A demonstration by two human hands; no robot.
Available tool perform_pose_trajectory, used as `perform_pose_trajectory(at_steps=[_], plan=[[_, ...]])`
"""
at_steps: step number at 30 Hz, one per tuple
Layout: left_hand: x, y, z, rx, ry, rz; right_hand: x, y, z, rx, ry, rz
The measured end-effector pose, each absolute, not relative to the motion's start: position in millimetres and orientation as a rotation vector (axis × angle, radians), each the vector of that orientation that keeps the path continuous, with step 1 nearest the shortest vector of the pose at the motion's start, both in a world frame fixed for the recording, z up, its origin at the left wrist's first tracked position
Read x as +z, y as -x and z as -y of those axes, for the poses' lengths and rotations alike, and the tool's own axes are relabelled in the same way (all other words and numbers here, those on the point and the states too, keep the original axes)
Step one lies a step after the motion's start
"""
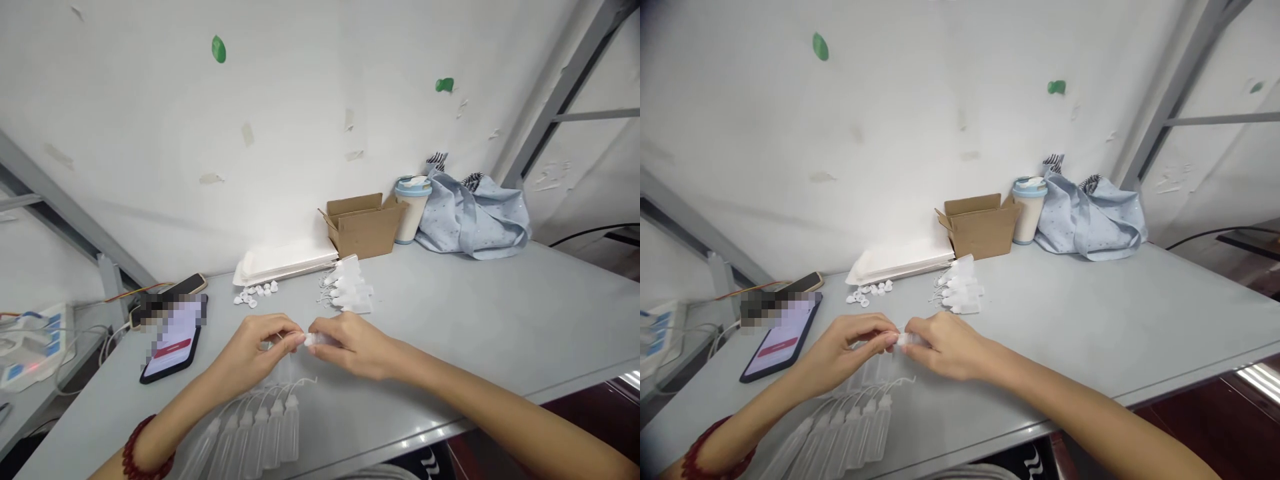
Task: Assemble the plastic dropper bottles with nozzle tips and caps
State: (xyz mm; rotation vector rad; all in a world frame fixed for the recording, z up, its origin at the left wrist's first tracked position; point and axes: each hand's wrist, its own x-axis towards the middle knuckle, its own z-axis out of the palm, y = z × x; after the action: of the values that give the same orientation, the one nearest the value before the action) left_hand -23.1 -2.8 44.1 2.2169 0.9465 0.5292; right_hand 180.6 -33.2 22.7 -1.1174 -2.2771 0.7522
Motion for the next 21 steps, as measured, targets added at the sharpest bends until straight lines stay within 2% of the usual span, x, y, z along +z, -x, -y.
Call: perform_pose_trajectory(at_steps=[7,11,15,21], plan=[[33.9,19.8,5.7,0.337,-1.721,-0.859,15.3,-177.6,35.7,0.640,1.143,2.361],[29.0,19.7,11.2,0.321,-1.796,-0.897,13.4,-177.2,37.1,0.720,1.119,2.350],[29.1,20.6,17.9,0.310,-2.184,-0.961,19.3,-178.4,35.5,0.978,1.083,2.285],[26.9,20.1,28.0,0.465,-2.734,-0.716,27.8,-182.5,31.9,1.599,1.070,1.942]])
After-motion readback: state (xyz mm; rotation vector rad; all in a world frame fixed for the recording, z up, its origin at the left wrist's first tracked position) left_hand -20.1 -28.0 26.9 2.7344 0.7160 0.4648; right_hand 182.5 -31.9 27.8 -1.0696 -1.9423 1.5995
